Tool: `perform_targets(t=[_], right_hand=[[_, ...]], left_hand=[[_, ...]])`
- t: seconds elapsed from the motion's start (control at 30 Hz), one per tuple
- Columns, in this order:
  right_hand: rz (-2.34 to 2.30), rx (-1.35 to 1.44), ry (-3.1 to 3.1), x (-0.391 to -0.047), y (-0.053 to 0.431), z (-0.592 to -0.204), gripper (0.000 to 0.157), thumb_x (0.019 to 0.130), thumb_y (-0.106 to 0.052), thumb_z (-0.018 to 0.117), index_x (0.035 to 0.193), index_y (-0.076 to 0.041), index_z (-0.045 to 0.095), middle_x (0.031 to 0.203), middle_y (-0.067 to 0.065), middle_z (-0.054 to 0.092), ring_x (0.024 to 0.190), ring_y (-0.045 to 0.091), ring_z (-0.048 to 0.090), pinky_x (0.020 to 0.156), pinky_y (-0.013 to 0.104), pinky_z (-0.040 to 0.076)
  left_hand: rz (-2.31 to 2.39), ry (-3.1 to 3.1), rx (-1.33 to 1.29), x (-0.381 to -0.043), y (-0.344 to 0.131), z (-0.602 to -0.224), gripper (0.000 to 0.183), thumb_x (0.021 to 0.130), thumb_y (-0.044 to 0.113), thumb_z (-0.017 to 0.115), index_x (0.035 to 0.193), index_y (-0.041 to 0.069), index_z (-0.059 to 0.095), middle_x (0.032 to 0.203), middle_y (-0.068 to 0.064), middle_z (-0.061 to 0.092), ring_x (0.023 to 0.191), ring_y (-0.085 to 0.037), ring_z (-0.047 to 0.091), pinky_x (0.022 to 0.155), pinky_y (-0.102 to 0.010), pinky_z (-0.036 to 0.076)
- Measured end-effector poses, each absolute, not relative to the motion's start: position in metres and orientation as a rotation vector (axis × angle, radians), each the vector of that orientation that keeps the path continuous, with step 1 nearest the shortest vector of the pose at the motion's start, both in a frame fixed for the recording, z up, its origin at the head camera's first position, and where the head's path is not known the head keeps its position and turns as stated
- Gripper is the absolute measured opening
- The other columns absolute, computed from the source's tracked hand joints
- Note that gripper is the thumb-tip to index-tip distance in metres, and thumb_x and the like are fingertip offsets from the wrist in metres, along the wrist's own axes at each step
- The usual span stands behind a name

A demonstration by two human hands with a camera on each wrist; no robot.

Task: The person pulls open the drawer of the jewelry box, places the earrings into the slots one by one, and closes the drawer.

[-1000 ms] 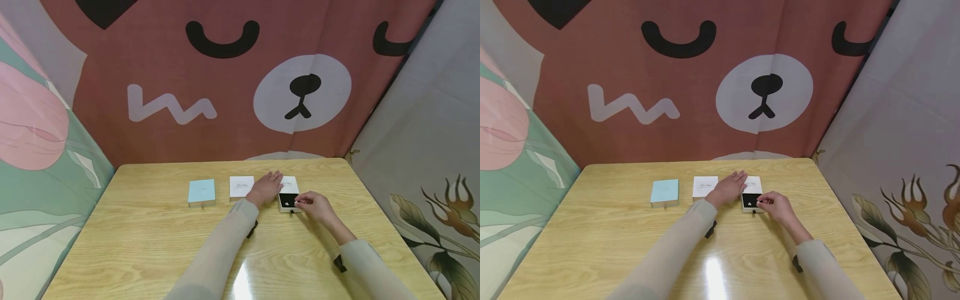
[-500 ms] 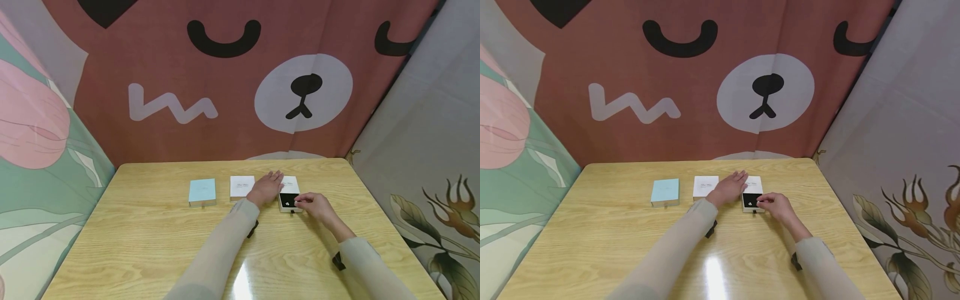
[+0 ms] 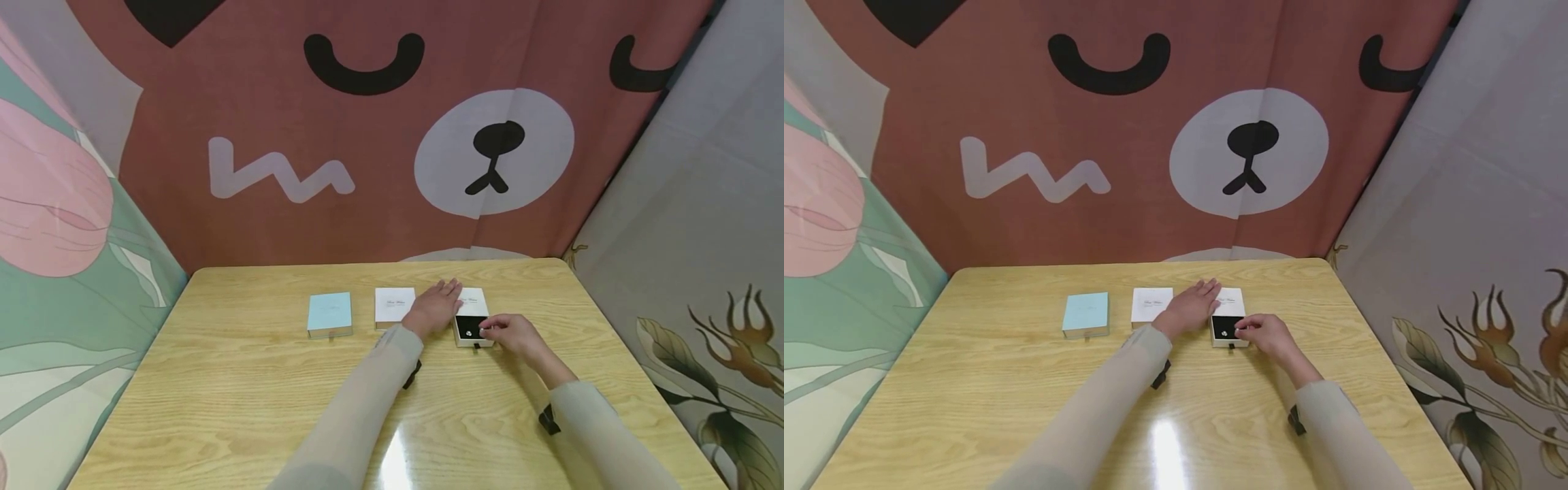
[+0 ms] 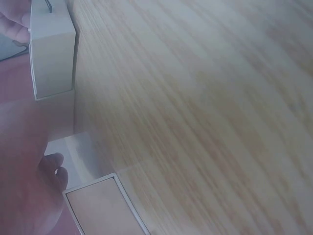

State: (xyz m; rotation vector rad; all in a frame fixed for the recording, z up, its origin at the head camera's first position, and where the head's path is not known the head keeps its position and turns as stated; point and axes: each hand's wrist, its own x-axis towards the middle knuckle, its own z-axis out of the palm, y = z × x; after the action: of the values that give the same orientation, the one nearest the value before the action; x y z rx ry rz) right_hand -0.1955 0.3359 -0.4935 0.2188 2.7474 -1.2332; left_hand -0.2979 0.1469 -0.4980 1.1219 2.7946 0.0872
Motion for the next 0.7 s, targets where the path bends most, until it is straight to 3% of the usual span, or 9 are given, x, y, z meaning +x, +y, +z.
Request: perform_targets(t=[0.7], right_hand=[[-1.151,0.201,2.711,-0.198,0.333,-0.479,0.019,0.092,-0.017,0.075,0.105,-0.004,0.077,0.109,0.012,0.073,0.097,0.023,0.059,0.075,0.030,0.048]], left_hand=[[0.087,2.800,1.132,-0.299,0.147,-0.499,0.057,0.113,0.041,0.019,0.164,0.018,0.016,0.170,0.001,0.015,0.156,-0.024,0.017,0.127,-0.032,0.016]])
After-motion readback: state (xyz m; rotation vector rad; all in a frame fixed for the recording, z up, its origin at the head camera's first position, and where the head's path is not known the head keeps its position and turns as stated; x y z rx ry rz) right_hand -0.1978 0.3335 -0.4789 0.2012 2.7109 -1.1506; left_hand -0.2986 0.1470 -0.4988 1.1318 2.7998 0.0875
